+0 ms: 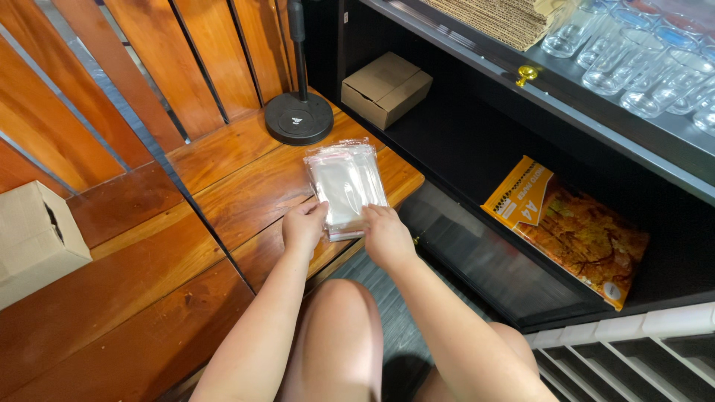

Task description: The person repeatedly picks up stacks of clear plastic containers from a wooden bench and places them onto a nearby shelf. The action is repeated multiple times, moving the containers from the bench to the shelf.

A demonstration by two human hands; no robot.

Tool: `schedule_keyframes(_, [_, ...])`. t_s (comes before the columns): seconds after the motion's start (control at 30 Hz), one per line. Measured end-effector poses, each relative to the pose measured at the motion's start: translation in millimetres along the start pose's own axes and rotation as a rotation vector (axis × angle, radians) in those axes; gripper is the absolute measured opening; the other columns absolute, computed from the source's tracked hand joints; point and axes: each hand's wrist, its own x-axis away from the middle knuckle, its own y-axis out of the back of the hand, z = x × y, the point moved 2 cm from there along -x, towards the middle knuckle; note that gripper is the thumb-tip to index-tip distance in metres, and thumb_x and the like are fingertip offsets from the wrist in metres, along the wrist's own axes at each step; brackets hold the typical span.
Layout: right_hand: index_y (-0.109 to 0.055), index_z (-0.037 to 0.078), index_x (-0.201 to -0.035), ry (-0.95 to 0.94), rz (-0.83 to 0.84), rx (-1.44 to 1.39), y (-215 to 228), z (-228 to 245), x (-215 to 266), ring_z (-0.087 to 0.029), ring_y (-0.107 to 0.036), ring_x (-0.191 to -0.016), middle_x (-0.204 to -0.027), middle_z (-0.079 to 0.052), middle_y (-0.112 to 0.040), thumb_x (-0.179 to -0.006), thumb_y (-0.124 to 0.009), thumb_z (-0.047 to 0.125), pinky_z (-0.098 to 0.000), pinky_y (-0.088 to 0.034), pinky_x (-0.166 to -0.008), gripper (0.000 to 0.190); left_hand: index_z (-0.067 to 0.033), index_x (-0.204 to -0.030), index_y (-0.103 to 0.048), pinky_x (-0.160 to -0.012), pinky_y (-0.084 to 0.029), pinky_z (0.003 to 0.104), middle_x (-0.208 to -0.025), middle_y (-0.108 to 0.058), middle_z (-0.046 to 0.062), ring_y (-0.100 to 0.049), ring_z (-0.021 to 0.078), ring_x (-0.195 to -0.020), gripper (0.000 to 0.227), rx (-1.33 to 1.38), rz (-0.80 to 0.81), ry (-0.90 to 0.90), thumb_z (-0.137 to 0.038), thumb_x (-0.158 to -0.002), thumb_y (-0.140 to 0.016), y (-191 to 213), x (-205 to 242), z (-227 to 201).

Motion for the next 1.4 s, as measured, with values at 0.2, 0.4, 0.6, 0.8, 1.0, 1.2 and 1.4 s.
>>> schedule_keyframes(0.2, [-0.069,0.012,-0.134,-0.203,-0.017,-0.337,-4,4,-9,-0.036,-0.066,-0.119,-0.126,-0.012,-0.072,-0.09,-0.07,0.02,-0.0418,-0.055,-0.104,0.045,-0.0211,-0.112,-0.081,-0.08,-0.06,0.033,-0.098,-0.079,0.0,-0.075,0.0195,-0.094,0.039,-0.175,-0.06,-0.045,-0.044,-0.082,-0.081,-3,-6,4])
schedule_keyframes(0.4, [-0.07,0.021,-0.136,-0.422,-0.007,-0.534,-19,-18,-16,-0.025,-0.07,-0.117,-0.124,-0.007,-0.075,-0.087,-0.075,0.027,-0.0357,-0.058,-0.098,0.049,0.0086,-0.13,-0.063,-0.066,-0.067,0.035,-0.097,-0.062,0.015,-0.068,0.0198,-0.073,0.051,0.278,0.076,0.133,-0.019,-0.089,-0.078,2,4,-3])
schedule_keyframes(0.6, [-0.07,0.013,-0.135,-0.424,-0.003,-0.567,3,-5,-14,-0.03,-0.07,-0.118,-0.124,-0.014,-0.075,-0.089,-0.075,0.021,-0.0402,-0.057,-0.099,0.047,0.0017,-0.117,-0.062,-0.064,-0.067,0.033,-0.091,-0.057,0.007,-0.065,0.016,-0.071,0.037,0.443,0.156,0.204,-0.017,-0.09,-0.079,-3,-6,12])
schedule_keyframes(0.8, [-0.074,0.015,-0.13,-0.437,0.004,-0.636,5,-3,-14,-0.027,-0.071,-0.116,-0.122,-0.01,-0.076,-0.089,-0.077,0.022,-0.037,-0.057,-0.098,0.042,0.0091,-0.143,-0.046,-0.088,-0.064,0.049,-0.115,-0.048,0.013,-0.062,0.0233,-0.099,0.064,0.472,0.121,0.19,-0.01,-0.092,-0.078,-6,-4,11])
schedule_keyframes(1.0, [-0.074,0.014,-0.127,-0.448,0.008,-0.696,12,-8,-18,-0.026,-0.071,-0.114,-0.118,-0.009,-0.077,-0.092,-0.072,0.022,-0.0394,-0.057,-0.096,0.036,0.0073,-0.134,-0.056,-0.077,-0.068,0.044,-0.104,-0.055,0.01,-0.067,0.021,-0.088,0.05,0.398,0.122,0.184,-0.007,-0.091,-0.076,-8,-3,6])
schedule_keyframes(1.2, [-0.077,0.014,-0.122,-0.495,0.004,-0.784,33,7,-10,-0.019,-0.075,-0.102,-0.113,-0.008,-0.079,-0.093,-0.07,0.019,-0.032,-0.06,-0.085,0.03,0.0074,-0.132,-0.059,-0.073,-0.067,0.054,-0.109,-0.061,0.019,-0.071,0.0347,-0.098,0.044,0.351,0.09,0.14,-0.005,-0.092,-0.071,-7,-3,9])
schedule_keyframes(1.4, [-0.075,0.009,-0.126,-0.49,-0.016,-0.938,22,0,-12,-0.018,-0.074,-0.099,-0.114,-0.013,-0.078,-0.09,-0.074,0.012,-0.028,-0.064,-0.075,0.036,0.0045,-0.133,-0.059,-0.068,-0.068,0.043,-0.113,-0.064,0.015,-0.068,0.0237,-0.095,0.041,0.357,0.109,0.029,-0.005,-0.094,-0.066,-2,17,-12])
